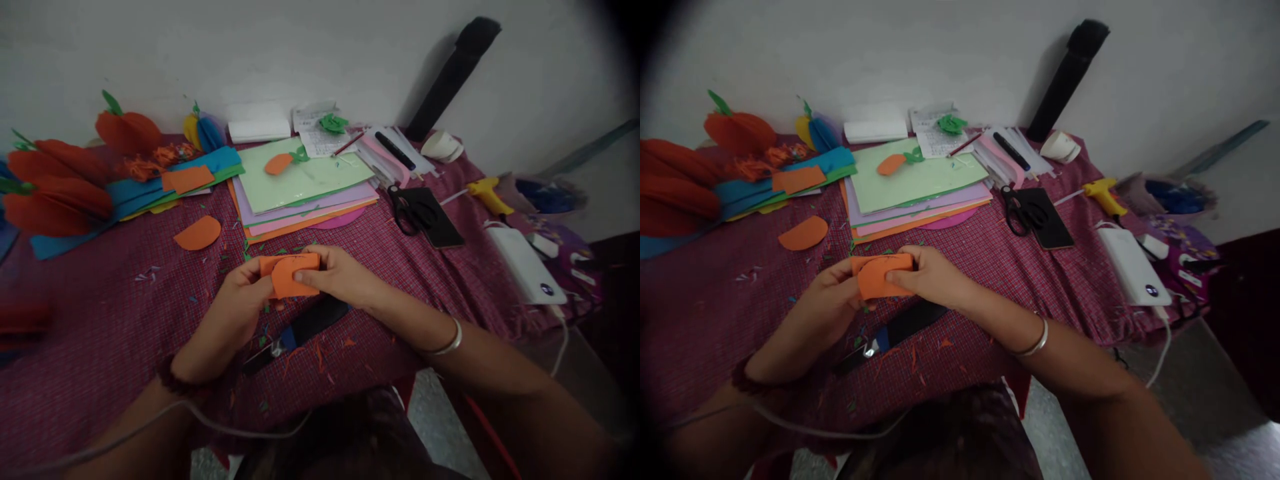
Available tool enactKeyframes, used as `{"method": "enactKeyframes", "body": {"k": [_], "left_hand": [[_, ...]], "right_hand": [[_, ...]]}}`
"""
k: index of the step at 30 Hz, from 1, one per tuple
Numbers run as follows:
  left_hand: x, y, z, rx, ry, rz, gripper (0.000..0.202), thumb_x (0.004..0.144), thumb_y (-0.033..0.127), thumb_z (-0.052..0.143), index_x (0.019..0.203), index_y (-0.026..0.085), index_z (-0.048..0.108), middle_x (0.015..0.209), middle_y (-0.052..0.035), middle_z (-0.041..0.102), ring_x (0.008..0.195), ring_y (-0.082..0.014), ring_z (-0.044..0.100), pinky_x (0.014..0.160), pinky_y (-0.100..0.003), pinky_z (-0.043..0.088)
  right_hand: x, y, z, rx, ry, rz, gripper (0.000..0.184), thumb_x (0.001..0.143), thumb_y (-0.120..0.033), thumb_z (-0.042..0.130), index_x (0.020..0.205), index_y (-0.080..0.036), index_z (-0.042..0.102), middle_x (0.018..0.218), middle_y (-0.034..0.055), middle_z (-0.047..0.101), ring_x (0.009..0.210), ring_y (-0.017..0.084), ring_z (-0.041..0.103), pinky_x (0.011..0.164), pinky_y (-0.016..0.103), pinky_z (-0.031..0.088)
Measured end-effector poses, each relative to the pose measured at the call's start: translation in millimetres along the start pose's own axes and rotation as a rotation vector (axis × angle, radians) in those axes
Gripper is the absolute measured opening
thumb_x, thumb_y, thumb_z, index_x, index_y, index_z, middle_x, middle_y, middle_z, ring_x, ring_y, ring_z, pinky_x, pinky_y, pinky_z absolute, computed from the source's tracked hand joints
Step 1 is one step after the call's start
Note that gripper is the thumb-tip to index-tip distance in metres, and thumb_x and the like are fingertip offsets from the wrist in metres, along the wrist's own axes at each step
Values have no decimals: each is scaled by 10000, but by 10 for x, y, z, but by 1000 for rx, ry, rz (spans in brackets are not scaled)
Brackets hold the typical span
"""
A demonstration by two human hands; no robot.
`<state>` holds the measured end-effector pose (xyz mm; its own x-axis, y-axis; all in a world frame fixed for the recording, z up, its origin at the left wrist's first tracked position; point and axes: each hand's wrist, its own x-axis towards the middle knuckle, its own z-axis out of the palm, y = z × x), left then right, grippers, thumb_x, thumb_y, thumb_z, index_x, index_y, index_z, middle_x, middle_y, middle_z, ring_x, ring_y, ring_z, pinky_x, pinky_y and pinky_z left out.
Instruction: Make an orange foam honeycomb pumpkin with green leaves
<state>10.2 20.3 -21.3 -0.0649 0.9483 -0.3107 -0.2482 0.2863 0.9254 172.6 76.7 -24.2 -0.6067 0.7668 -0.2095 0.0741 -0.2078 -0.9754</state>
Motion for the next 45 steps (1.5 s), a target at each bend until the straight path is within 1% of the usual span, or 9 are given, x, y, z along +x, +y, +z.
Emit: {"method": "enactKeyframes", "body": {"k": [4, 9, 17, 23, 26, 31, 36, 39, 45], "left_hand": [[-49, 77, -18, 19, 42, 154, 215, 705, 108, 673, 870, 227, 605, 736, 50, 628, 620, -99, 560, 546, -190, 444], [-73, 112, -66, 192, 89, 289, 169, 743, 89, 657, 728, 223, 555, 679, 64, 534, 607, -85, 478, 573, -183, 388], [-57, 76, -64, 240, 47, 232, 135, 733, 121, 690, 713, 200, 582, 621, 65, 573, 568, -92, 524, 575, -200, 409], [-100, 76, -42, 251, 115, 222, 32, 779, 198, 676, 760, 191, 651, 720, 42, 601, 655, -97, 524, 637, -197, 403], [-121, 87, -19, 329, 154, 244, 83, 797, 254, 665, 740, 194, 665, 704, 40, 593, 649, -108, 510, 634, -212, 391], [-122, 83, 18, 472, 228, 294, 83, 737, 243, 706, 683, 191, 670, 659, 24, 621, 620, -140, 528, 603, -248, 393], [-109, 68, -2, 469, 256, 292, 88, 744, 253, 710, 677, 203, 682, 639, 26, 621, 600, -136, 529, 586, -250, 404], [-100, 62, -18, 462, 262, 284, 84, 734, 259, 723, 685, 200, 690, 640, 24, 625, 605, -136, 532, 585, -252, 411], [-107, 69, -15, 421, 218, 250, 107, 748, 259, 718, 679, 201, 661, 643, 29, 606, 604, -129, 518, 581, -248, 406]], "right_hand": [[12, -7, 2, 113, 20, 16, 139, 736, -154, 659, 752, -165, 520, 667, -57, 511, 592, 77, 464, 574, 209, 382], [29, 21, -11, 153, 32, 7, 159, 715, -165, 682, 743, -168, 526, 660, -59, 525, 586, 81, 472, 578, 208, 381], [21, 10, -24, 87, 53, -47, 152, 714, -186, 654, 740, -173, 505, 651, -68, 477, 581, 83, 437, 567, 211, 349], [30, -6, -47, -31, 87, -115, 179, 732, -199, 634, 698, -183, 459, 629, -77, 414, 563, 79, 376, 525, 208, 283], [34, 0, -52, -89, 81, -140, 173, 739, -218, 620, 696, -188, 455, 621, -77, 391, 559, 82, 365, 512, 212, 269], [26, 12, -56, -148, 87, -155, 183, 750, -255, 625, 714, -189, 458, 643, -66, 405, 580, 89, 378, 518, 217, 285], [3, -34, -85, -82, 40, -188, 282, 865, -427, 528, 715, -192, 484, 639, -47, 418, 606, 110, 417, 552, 233, 349], [6, -35, -100, -19, 52, -177, 310, 901, -416, 466, 684, -196, 467, 622, -42, 427, 594, 113, 426, 560, 234, 374], [25, -14, -120, 6, 65, -147, 314, 879, -397, 524, 647, -200, 446, 597, -49, 410, 579, 110, 412, 565, 233, 380]]}}
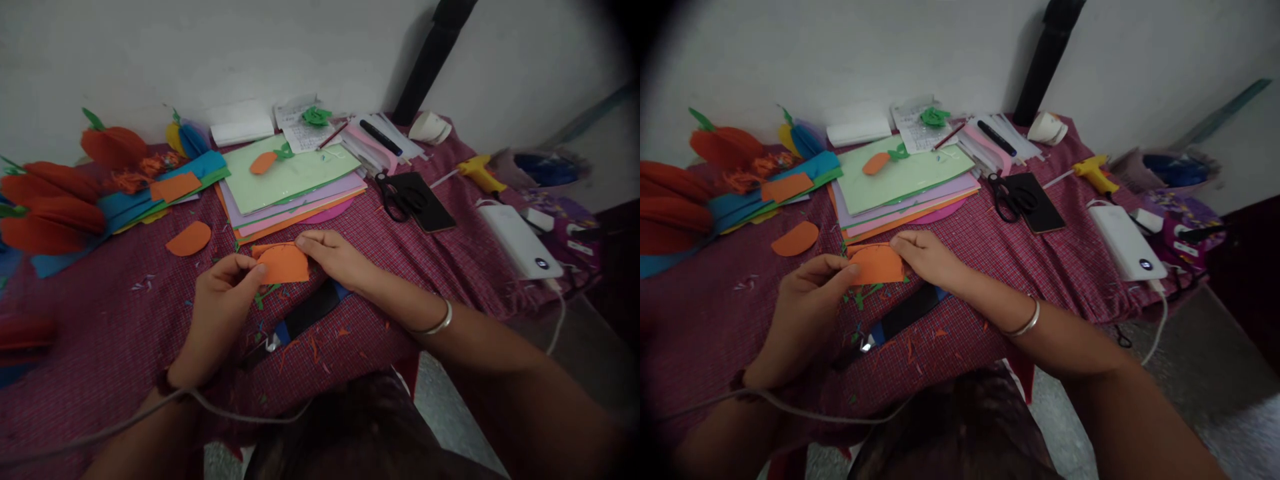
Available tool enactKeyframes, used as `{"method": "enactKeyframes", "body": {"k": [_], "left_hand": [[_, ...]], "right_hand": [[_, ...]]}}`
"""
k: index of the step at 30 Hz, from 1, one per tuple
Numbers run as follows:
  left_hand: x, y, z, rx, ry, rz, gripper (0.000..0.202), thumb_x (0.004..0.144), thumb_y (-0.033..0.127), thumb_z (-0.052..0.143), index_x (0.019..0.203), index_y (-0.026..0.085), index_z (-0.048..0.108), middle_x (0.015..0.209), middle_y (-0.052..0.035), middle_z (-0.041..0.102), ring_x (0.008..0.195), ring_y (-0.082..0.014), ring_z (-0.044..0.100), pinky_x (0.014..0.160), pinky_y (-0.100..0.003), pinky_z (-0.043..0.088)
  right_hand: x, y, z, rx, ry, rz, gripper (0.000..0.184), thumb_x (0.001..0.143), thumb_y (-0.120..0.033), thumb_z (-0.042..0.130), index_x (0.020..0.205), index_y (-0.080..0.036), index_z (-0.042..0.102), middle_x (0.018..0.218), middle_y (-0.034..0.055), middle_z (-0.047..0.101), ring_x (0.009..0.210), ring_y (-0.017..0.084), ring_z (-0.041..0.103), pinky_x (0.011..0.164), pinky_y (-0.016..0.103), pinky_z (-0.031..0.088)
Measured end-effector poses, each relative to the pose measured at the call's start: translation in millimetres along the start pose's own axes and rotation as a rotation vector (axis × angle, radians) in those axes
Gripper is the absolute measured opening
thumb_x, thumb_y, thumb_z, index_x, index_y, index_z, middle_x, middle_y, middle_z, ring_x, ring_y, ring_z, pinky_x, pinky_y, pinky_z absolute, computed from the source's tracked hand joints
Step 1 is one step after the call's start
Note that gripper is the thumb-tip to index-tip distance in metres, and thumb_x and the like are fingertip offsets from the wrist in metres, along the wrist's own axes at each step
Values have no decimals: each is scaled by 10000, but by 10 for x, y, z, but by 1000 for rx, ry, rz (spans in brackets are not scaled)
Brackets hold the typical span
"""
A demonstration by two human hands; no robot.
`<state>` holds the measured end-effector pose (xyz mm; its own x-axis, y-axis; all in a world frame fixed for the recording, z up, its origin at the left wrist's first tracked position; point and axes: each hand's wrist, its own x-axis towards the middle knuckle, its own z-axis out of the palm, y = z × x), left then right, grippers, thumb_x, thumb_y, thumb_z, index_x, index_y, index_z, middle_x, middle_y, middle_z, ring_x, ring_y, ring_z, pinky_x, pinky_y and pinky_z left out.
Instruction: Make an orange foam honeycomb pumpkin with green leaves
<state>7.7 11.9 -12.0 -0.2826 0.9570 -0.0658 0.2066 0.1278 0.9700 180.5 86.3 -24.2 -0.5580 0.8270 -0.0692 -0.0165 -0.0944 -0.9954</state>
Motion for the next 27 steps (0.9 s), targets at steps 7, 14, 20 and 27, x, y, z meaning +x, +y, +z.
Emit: {"method": "enactKeyframes", "body": {"k": [7, 14, 20, 27], "left_hand": [[-1, 22, -1, -32, -41, -42, 131, 764, 250, 693, 665, 212, 616, 649, 40, 541, 588, -115, 445, 557, -251, 339], [12, 15, -40, 22, -86, -29, 151, 769, 240, 696, 645, 210, 614, 643, 33, 521, 591, -117, 417, 546, -261, 320], [3, 33, -22, -3, -66, -29, 183, 755, 223, 717, 608, 199, 611, 613, 45, 522, 564, -94, 424, 533, -235, 334], [16, 7, -17, -15, -75, -19, 189, 732, 228, 734, 610, 175, 600, 603, 45, 547, 571, -89, 450, 540, -221, 339]], "right_hand": [[11, 21, -18, -30, -6, -18, 330, 876, -389, 546, 632, -203, 424, 589, -55, 391, 554, 102, 381, 549, 235, 336], [16, 10, -30, -139, -9, -49, 319, 938, -274, 441, 630, -200, 400, 608, -51, 354, 567, 100, 348, 551, 238, 302], [11, 21, -36, -173, -2, -78, 328, 948, -285, 439, 637, -202, 379, 620, -50, 327, 583, 104, 314, 553, 240, 290], [15, 37, -35, -170, -4, -108, 320, 935, -312, 439, 640, -201, 383, 615, -53, 329, 565, 98, 314, 539, 233, 285]]}}
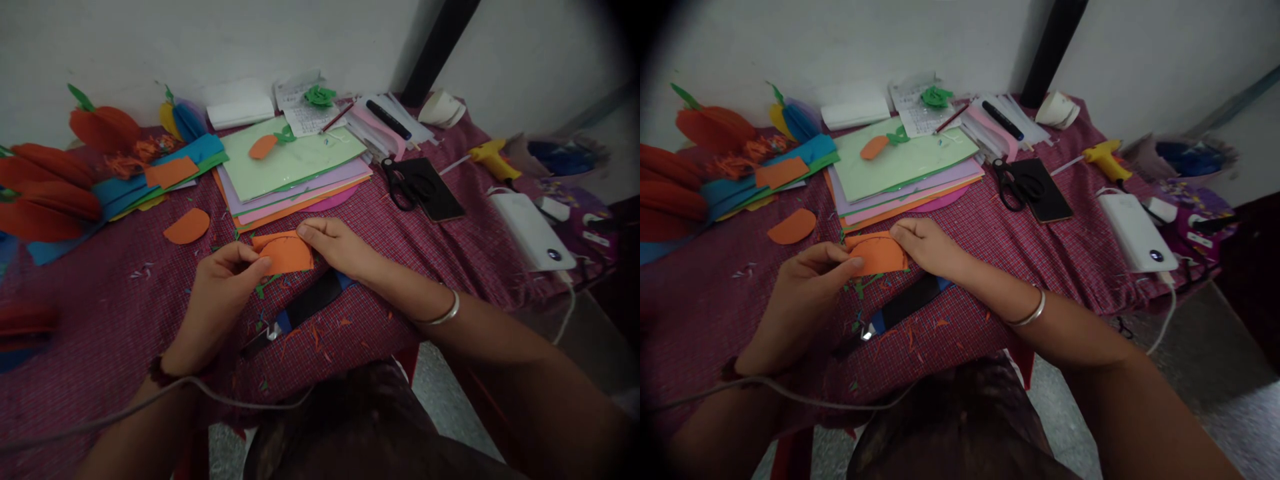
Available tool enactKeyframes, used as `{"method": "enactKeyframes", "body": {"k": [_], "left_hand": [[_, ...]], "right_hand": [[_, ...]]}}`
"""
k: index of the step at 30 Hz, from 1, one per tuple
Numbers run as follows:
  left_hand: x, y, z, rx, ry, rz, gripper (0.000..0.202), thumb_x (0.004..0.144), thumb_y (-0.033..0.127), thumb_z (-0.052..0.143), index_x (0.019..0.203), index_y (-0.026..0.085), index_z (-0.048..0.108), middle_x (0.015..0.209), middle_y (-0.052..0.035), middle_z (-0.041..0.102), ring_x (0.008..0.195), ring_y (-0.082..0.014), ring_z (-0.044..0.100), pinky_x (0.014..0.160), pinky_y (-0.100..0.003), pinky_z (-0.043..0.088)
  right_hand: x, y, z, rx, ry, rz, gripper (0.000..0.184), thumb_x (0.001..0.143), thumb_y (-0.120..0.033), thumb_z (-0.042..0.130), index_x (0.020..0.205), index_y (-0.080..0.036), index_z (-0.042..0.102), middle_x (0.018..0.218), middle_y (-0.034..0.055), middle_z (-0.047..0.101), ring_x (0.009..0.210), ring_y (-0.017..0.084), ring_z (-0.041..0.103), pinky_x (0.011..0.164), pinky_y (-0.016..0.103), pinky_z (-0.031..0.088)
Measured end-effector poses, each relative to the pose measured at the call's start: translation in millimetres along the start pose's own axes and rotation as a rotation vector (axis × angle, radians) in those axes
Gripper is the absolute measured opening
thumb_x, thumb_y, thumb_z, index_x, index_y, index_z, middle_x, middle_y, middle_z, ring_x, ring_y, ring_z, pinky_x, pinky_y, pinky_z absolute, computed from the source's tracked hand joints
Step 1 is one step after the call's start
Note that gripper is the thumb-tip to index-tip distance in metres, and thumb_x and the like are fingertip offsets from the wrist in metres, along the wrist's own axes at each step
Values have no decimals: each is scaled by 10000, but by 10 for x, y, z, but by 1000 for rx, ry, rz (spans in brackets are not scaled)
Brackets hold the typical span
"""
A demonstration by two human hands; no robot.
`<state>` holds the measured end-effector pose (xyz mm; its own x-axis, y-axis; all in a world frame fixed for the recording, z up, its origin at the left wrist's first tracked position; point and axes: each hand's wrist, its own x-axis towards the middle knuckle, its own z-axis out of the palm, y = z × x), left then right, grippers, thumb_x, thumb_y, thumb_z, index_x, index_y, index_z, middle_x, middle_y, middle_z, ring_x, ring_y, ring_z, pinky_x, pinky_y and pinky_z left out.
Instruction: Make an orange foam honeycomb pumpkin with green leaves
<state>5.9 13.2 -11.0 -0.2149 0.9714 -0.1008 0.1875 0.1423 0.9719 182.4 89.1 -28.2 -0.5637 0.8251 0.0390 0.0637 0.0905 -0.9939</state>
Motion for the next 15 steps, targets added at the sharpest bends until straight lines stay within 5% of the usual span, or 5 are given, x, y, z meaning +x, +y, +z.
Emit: {"method": "enactKeyframes", "body": {"k": [15], "left_hand": [[5, -4, -12, 64, 19, 47, 189, 712, 206, 746, 617, 186, 585, 578, 55, 549, 539, -94, 458, 504, -225, 326]], "right_hand": [[1, -15, 5, 7, 5, 10, 319, 946, -255, 426, 636, -202, 373, 613, -62, 317, 550, 93, 298, 526, 229, 271]]}}
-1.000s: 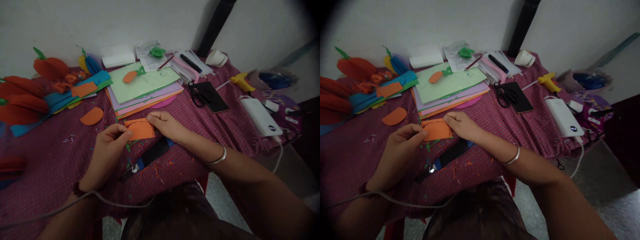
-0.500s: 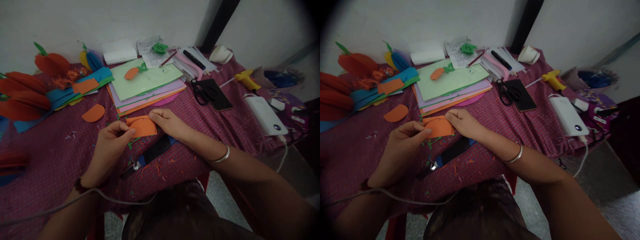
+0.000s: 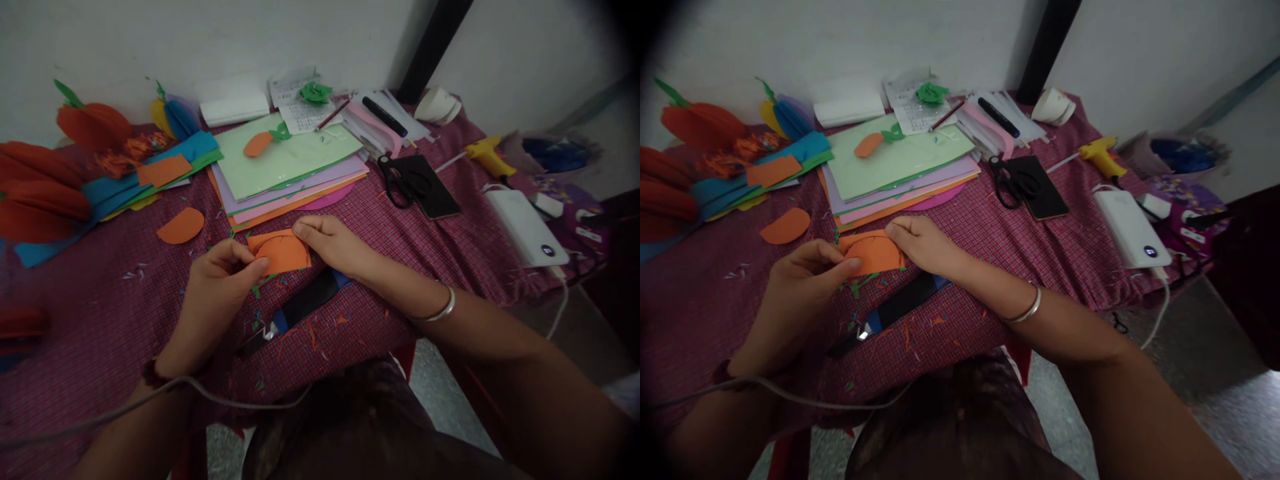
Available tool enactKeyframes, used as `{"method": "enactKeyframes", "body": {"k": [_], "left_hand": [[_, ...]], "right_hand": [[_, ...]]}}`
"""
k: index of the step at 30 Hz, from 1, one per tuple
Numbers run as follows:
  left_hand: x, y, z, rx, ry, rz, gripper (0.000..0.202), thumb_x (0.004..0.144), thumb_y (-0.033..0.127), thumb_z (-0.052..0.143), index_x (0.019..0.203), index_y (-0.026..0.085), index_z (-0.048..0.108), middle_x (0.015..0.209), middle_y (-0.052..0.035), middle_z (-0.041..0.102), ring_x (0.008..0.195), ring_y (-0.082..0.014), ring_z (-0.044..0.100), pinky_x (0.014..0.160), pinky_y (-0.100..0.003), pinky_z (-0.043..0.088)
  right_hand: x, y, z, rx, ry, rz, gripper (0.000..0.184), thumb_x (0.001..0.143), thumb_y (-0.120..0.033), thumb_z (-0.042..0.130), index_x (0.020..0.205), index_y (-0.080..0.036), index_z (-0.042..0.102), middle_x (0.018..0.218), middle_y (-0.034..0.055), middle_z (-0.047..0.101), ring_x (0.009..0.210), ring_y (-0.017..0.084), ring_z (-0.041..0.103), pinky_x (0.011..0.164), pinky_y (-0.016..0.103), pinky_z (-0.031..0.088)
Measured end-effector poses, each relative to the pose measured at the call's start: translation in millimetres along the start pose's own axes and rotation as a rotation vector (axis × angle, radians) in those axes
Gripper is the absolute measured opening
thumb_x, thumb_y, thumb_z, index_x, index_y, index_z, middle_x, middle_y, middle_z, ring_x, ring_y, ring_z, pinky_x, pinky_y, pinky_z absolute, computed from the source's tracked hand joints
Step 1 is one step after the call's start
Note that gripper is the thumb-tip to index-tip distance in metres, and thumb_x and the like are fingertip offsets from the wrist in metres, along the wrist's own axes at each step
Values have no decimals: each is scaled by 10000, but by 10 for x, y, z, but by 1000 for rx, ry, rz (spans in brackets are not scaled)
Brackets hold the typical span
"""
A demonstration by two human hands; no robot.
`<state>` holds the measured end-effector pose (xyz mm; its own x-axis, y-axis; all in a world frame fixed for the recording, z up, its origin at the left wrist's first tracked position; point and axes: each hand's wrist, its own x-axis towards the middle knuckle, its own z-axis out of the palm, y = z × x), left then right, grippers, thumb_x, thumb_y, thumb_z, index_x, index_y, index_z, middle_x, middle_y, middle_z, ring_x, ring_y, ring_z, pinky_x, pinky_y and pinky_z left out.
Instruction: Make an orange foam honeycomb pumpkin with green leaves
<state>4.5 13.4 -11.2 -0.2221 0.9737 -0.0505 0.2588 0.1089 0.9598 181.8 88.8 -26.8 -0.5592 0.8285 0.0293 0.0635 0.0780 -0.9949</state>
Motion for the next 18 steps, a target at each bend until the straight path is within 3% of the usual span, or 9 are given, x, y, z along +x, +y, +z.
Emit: {"method": "enactKeyframes", "body": {"k": [6, 18], "left_hand": [[16, -6, -1, -61, -31, -64, 189, 689, 220, 760, 606, 186, 593, 573, 44, 592, 552, -101, 506, 537, -224, 373], [10, 0, 5, -32, -25, -68, 190, 701, 212, 754, 618, 183, 586, 581, 60, 582, 560, -78, 504, 536, -208, 361]], "right_hand": [[4, -12, -5, -27, 10, -3, 326, 950, -240, 435, 634, -201, 369, 616, -61, 310, 559, 93, 302, 523, 226, 270], [8, -11, 0, -43, 17, 3, 328, 954, -212, 422, 632, -200, 361, 614, -56, 307, 565, 95, 307, 522, 224, 266]]}}
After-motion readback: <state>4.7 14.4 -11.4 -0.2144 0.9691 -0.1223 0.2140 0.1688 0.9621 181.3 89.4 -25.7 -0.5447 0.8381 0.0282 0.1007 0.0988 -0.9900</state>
